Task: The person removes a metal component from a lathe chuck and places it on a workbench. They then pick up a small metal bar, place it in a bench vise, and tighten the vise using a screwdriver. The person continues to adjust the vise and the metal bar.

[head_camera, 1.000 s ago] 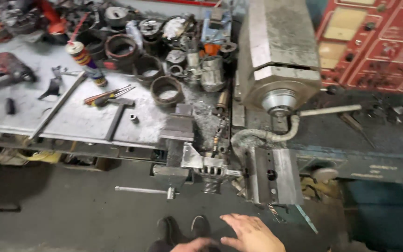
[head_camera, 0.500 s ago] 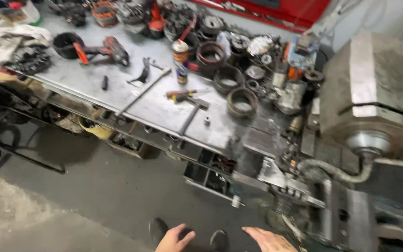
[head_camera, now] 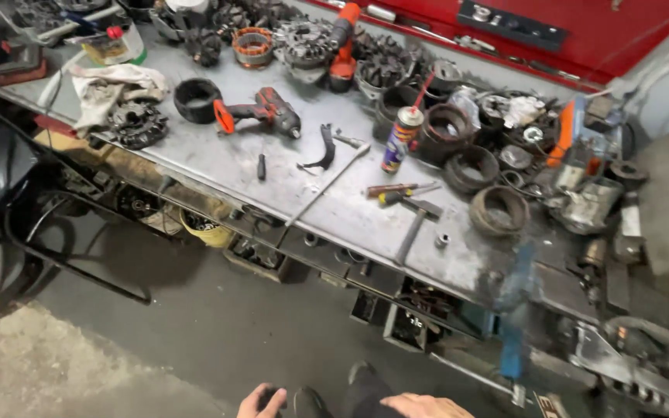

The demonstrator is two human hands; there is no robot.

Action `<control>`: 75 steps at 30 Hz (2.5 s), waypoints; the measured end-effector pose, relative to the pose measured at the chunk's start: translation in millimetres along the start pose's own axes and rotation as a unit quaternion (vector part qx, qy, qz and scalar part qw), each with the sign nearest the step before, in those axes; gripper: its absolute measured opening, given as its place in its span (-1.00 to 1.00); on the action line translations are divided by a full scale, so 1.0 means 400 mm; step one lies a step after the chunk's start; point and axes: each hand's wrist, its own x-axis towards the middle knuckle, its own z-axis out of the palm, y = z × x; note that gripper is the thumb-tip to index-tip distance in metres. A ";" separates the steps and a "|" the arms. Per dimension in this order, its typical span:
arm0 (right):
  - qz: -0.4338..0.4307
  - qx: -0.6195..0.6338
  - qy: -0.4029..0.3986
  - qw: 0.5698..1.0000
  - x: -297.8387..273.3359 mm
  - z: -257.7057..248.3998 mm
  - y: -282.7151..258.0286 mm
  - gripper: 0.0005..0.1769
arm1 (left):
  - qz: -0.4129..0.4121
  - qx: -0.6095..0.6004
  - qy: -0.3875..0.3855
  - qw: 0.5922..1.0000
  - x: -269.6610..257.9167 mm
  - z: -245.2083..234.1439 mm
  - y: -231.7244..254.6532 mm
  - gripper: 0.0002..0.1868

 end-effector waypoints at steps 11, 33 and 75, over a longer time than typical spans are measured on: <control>0.005 -0.038 0.005 0.999 0.109 -0.385 -0.286 -0.44 | -0.028 0.156 -0.132 0.978 0.184 0.040 0.155 -0.58; -0.046 -0.065 0.123 0.989 0.392 -0.856 -0.567 -0.22 | 0.030 0.076 -0.134 0.988 0.598 -0.142 0.871 -0.76; 0.309 0.254 0.249 0.882 0.431 -0.499 -1.059 -0.22 | 0.131 0.638 -0.182 0.737 1.068 -0.136 1.287 0.23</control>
